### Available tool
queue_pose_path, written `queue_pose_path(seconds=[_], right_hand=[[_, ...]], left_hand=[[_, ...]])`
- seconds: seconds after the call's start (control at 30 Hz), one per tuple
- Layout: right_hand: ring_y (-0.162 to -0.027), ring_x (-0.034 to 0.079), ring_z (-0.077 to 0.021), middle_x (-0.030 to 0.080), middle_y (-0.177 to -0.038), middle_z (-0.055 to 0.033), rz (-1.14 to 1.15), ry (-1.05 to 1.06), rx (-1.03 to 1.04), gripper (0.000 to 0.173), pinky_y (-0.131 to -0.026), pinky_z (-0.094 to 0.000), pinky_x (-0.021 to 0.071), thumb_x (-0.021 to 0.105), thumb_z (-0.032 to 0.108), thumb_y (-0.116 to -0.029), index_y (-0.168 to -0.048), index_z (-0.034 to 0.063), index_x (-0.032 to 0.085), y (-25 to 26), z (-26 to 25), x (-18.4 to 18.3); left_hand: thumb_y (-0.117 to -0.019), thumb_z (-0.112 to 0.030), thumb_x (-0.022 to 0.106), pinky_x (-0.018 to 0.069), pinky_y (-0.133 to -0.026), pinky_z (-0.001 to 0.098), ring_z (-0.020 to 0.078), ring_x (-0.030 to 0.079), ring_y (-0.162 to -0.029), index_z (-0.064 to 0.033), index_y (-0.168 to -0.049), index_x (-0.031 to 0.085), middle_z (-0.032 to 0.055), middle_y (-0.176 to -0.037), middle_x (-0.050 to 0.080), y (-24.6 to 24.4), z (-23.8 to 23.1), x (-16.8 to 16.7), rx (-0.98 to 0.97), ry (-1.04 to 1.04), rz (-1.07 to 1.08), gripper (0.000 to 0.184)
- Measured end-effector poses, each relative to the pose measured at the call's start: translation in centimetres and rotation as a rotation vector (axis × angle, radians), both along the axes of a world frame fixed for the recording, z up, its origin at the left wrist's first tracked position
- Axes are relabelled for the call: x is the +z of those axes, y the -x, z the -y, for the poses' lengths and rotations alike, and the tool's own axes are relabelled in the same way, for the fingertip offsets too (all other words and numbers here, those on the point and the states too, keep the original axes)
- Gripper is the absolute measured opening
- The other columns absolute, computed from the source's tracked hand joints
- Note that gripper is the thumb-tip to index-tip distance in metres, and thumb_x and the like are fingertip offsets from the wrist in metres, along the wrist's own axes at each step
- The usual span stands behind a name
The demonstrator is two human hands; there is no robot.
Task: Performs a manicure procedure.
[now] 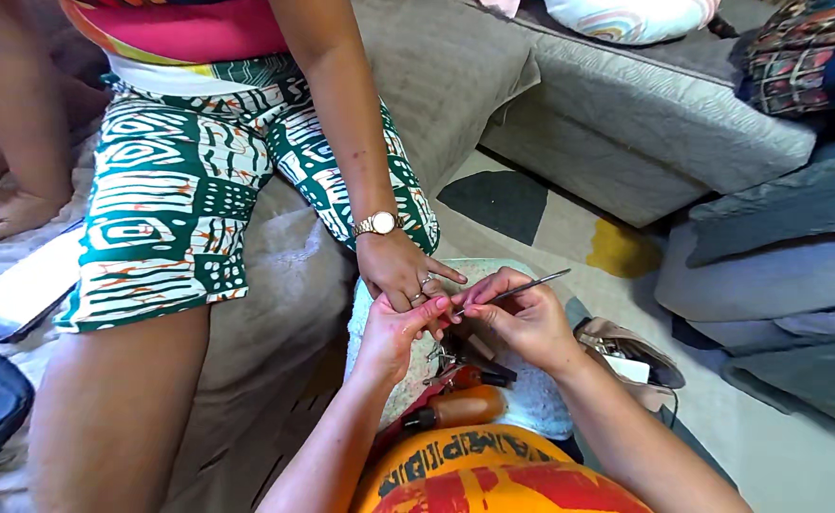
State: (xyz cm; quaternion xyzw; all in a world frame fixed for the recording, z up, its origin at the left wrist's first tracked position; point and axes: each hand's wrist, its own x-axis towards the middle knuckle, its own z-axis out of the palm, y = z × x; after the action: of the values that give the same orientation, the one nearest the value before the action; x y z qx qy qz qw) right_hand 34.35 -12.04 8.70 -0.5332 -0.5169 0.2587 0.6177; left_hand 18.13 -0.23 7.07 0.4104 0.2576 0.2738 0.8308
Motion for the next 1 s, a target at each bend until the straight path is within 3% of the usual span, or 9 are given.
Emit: queue_pose_path(seconds=[0.1,0.27,0.4,0.57,0.67,0.87,1.0], right_hand=[[-0.097,0.075,-0.0206,0.076,-0.100,-0.0093,0.034,0.004,0.017,0.008,-0.086,-0.0342,0.0644,0.074,0.002,-0.0913,-0.096,0.0029,0.067,0.1,0.4,0.1],[-0.091,0.076,-0.0182,0.076,-0.098,-0.0096,0.053,-0.013,-0.049,0.010,-0.080,-0.0305,0.0647,0.075,0.001,-0.0896,-0.095,0.0017,0.067,0.5,-0.2,0.0],[-0.098,0.075,-0.0183,0.076,-0.100,-0.0087,0.142,-0.017,-0.014,0.006,-0.087,-0.0319,0.0643,0.073,0.003,-0.0918,-0.094,0.0017,0.068,0.4,0.4,0.2],[-0.091,0.076,-0.0162,0.076,-0.097,-0.0073,0.172,-0.036,-0.060,0.009,-0.081,-0.0304,0.0651,0.075,0.002,-0.0899,-0.093,0.0027,0.066,0.2,-0.4,0.2],[-0.097,0.075,-0.0180,0.076,-0.099,-0.0083,0.216,-0.032,-0.014,0.006,-0.085,-0.0322,0.0648,0.073,0.004,-0.0921,-0.094,0.0018,0.068,0.0,0.1,0.3],[-0.091,0.074,-0.0121,0.075,-0.098,-0.0057,0.318,-0.022,-0.033,0.006,-0.081,-0.0268,0.0642,0.073,0.005,-0.0917,-0.094,0.0025,0.068,-0.1,-0.4,0.9],[-0.095,0.073,-0.0089,0.075,-0.099,-0.0062,0.452,0.007,-0.009,0.007,-0.080,-0.0219,0.0608,0.070,0.010,-0.0958,-0.093,0.0029,0.069,-0.1,0.1,1.1]], left_hand=[[-0.0872,0.001,0.076,0.0603,-0.061,0.0291,0.0188,0.071,-0.067,0.0049,-0.101,0.069,0.0175,-0.084,0.073,0.1,-0.1,0.1,0.000,0.003,-0.012,0.016],[-0.0875,0.002,0.075,0.0604,-0.062,0.0289,0.0189,0.071,-0.066,0.0057,-0.100,0.069,0.0185,-0.083,0.073,0.0,-0.1,0.1,0.000,-0.002,-0.011,0.014],[-0.0865,0.003,0.075,0.0596,-0.061,0.0280,0.0178,0.070,-0.064,0.0047,-0.096,0.069,0.0174,-0.080,0.072,0.0,-0.1,0.2,0.012,-0.003,-0.012,0.011],[-0.0882,0.002,0.074,0.0601,-0.062,0.0278,0.0171,0.070,-0.065,0.0045,-0.095,0.071,0.0175,-0.080,0.073,-0.3,-0.1,0.3,0.002,-0.029,-0.015,0.008],[-0.0872,0.002,0.075,0.0600,-0.063,0.0283,0.0174,0.070,-0.065,0.0038,-0.094,0.070,0.0166,-0.079,0.072,-0.3,-0.1,0.3,0.011,-0.020,-0.027,0.008],[-0.0873,0.003,0.075,0.0595,-0.062,0.0276,0.0167,0.069,-0.063,0.0044,-0.094,0.071,0.0164,-0.077,0.072,-0.5,0.0,0.6,0.028,-0.007,-0.053,0.008],[-0.0876,0.002,0.075,0.0590,-0.062,0.0275,0.0163,0.069,-0.063,0.0036,-0.095,0.070,0.0154,-0.077,0.072,-0.3,0.0,0.6,0.024,-0.022,-0.070,0.009]])
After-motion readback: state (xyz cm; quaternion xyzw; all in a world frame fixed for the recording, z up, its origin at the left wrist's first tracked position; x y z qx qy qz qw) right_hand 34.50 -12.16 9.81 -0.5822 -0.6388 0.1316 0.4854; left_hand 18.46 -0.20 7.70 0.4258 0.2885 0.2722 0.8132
